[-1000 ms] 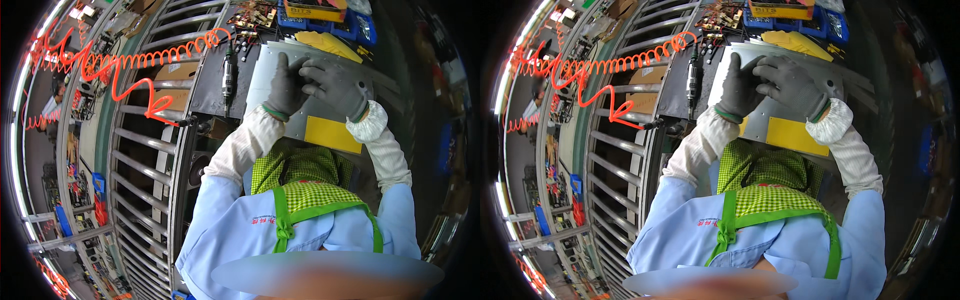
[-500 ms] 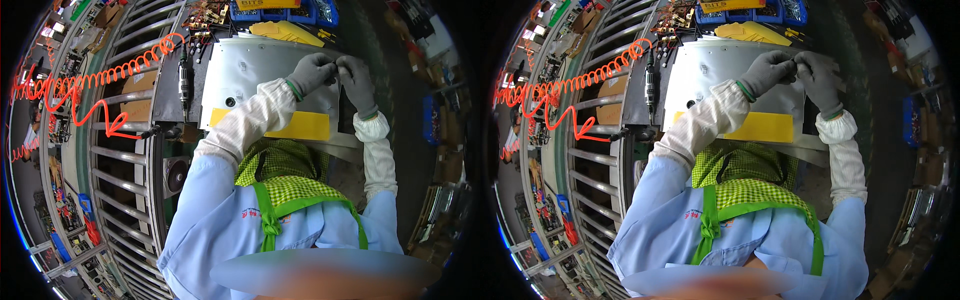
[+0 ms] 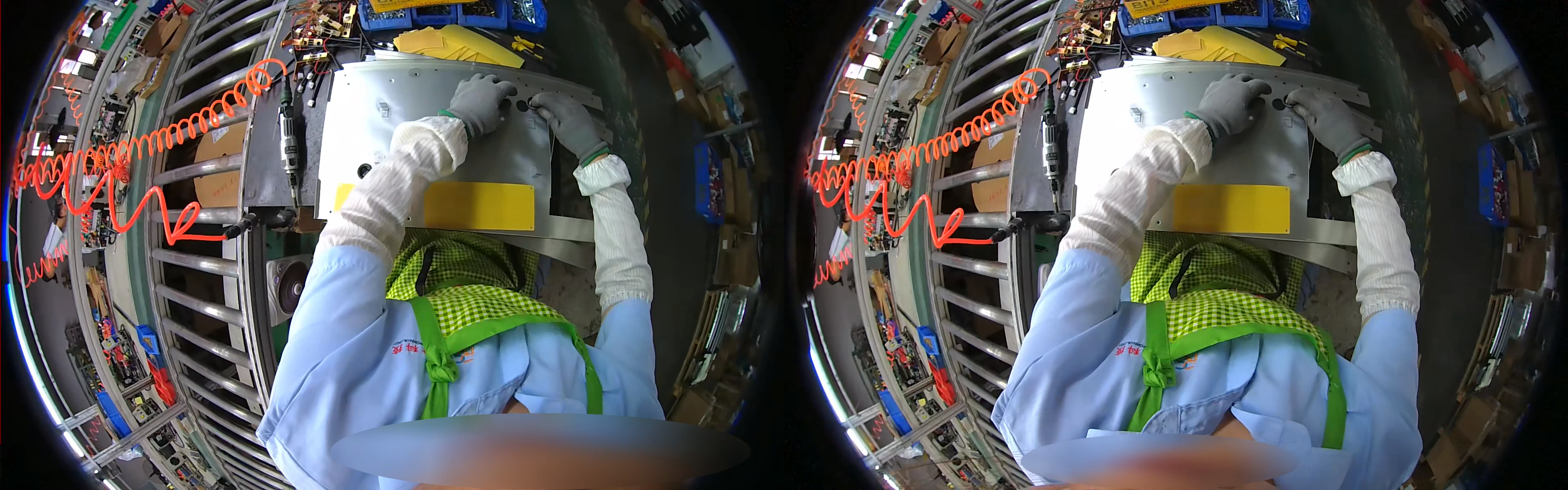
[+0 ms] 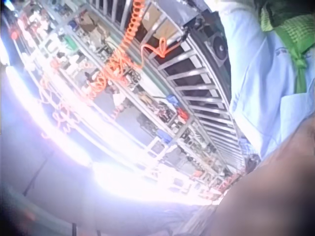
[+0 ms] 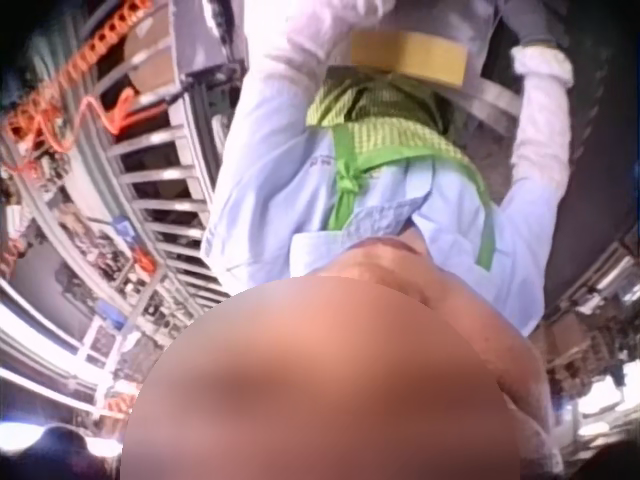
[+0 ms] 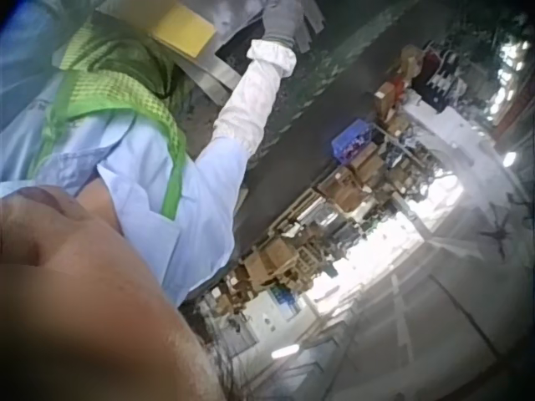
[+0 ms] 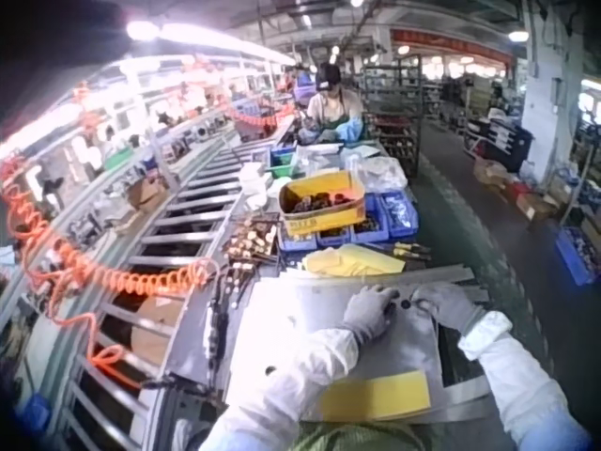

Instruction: The recorder is assembling metal panels by applying yellow adhesive strips and using a pneumatic screwdriver to secure components.

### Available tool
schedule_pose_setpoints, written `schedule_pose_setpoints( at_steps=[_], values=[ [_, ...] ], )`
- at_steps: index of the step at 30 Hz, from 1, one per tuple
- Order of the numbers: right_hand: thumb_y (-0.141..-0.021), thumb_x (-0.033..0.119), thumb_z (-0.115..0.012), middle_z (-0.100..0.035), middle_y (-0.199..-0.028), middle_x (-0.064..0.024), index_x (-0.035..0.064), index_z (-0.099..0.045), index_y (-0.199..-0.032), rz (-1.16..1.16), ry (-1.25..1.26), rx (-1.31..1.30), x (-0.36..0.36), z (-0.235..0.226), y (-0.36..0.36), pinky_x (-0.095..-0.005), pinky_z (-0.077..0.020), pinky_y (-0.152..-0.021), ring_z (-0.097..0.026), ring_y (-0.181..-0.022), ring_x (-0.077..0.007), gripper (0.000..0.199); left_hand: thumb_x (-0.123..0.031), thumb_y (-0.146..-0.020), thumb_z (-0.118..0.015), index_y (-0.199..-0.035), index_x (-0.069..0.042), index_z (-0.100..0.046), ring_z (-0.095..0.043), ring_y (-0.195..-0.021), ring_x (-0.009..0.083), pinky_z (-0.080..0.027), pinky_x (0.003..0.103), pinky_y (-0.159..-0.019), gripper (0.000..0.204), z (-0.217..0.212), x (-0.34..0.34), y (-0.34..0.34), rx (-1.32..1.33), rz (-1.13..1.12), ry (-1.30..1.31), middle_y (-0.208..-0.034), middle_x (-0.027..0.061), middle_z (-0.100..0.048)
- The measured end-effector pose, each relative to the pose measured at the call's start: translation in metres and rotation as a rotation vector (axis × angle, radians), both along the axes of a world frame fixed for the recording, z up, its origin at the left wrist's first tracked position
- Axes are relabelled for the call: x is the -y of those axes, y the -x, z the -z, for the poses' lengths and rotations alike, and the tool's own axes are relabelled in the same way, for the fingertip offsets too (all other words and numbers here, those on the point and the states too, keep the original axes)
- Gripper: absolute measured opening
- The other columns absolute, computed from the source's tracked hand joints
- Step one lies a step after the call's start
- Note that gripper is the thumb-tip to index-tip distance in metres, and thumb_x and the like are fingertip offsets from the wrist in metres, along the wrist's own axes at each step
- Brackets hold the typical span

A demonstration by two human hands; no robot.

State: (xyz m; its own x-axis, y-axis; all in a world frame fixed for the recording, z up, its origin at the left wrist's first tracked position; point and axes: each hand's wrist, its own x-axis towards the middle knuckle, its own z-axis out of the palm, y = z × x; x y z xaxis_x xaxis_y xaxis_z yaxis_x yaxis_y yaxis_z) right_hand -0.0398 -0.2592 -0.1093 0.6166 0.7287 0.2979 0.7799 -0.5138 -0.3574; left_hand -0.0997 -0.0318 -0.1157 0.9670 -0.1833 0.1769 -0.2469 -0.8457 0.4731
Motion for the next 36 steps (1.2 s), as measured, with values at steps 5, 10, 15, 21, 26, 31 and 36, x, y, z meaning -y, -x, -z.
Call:
schedule_pose_setpoints(
  at_steps=[5, 10, 15, 21, 26, 31, 36],
  values=[
    [-0.083, 0.01, -0.064, -0.064, -0.103, -0.0083, 0.0107, -0.066, -0.103, -0.132, 0.004, 0.098, -0.004, 0.009, -0.011, -0.0393, -0.0476, -0.092, -0.059, -0.106, -0.0292, 0.02, -0.019, -0.077, -0.065, -0.117, -0.022, -0.063, -0.048, -0.119, 0.0353, -0.041, 0.046, -0.097, 0.04, 0.012, 0.0, 0.007, 0.034, 0.034, -0.078, -0.122, 0.0091, -0.057],
    [-0.077, 0.006, -0.068, -0.062, -0.109, -0.0089, 0.0083, -0.068, -0.097, -0.155, 0.01, -0.092, -0.01, 0.012, -0.024, -0.0383, -0.0469, -0.093, -0.057, -0.109, -0.0282, 0.02, -0.019, -0.066, -0.072, -0.114, -0.02, -0.064, -0.046, -0.121, 0.0332, -0.038, 0.045, -0.1, 0.048, 0.014, 0.0, 0.009, 0.082, 0.057, 0.01, -0.121, 0.009, -0.056],
    [-0.076, 0.003, -0.069, -0.061, -0.103, -0.0095, 0.0063, -0.067, -0.098, -0.264, 0.053, -0.132, -0.012, 0.006, -0.041, -0.0364, -0.0481, -0.091, -0.059, -0.102, -0.0271, 0.023, -0.018, -0.077, -0.065, -0.114, -0.021, -0.063, -0.046, -0.12, 0.0346, -0.039, 0.047, -0.099, 0.038, 0.019, 0.002, 0.008, 0.09, 0.038, -0.009, -0.121, 0.0097, -0.056],
    [-0.074, 0.002, -0.071, -0.06, -0.095, -0.0066, 0.005, -0.058, -0.104, -0.133, 0.101, -0.498, -0.032, -0.012, -0.047, -0.0318, -0.0486, -0.086, -0.058, -0.092, -0.019, 0.033, -0.019, -0.08, -0.062, -0.117, -0.026, -0.063, -0.046, -0.119, 0.0348, -0.038, 0.048, -0.098, 0.038, 0.021, 0.001, 0.008, 0.188, 0.122, 0.076, -0.122, 0.0075, -0.057],
    [-0.07, -0.003, -0.069, -0.057, -0.089, -0.0046, 0.0031, -0.059, -0.1, -0.11, 0.254, -0.66, -0.039, -0.026, -0.054, -0.0291, -0.0472, -0.079, -0.054, -0.083, -0.0155, 0.032, -0.021, -0.081, -0.061, -0.117, -0.027, -0.064, -0.047, -0.119, 0.0337, -0.039, 0.049, -0.098, 0.037, 0.021, 0.004, 0.008, 0.165, 0.135, -0.02, -0.122, 0.0068, -0.057],
    [-0.072, 0.002, -0.069, -0.059, -0.087, -0.0057, 0.0051, -0.062, -0.099, -0.143, 0.138, -0.85, -0.037, -0.026, -0.057, -0.031, -0.0475, -0.079, -0.056, -0.084, -0.0173, 0.028, -0.024, -0.082, -0.06, -0.117, -0.027, -0.063, -0.048, -0.117, 0.0329, -0.04, 0.048, -0.097, 0.035, 0.021, 0.003, 0.008, 0.184, 0.114, -0.011, -0.122, 0.0071, -0.057],
    [-0.069, -0.001, -0.065, -0.055, -0.089, -0.0041, 0.0029, -0.059, -0.1, -0.13, 0.233, -0.727, -0.042, -0.027, -0.057, -0.0296, -0.0458, -0.077, -0.052, -0.084, -0.0143, 0.032, -0.026, -0.08, -0.062, -0.119, -0.028, -0.062, -0.047, -0.118, 0.0318, -0.039, 0.047, -0.096, 0.039, 0.022, 0.006, 0.006, 0.167, 0.073, -0.014, -0.122, 0.0072, -0.056]
  ],
)
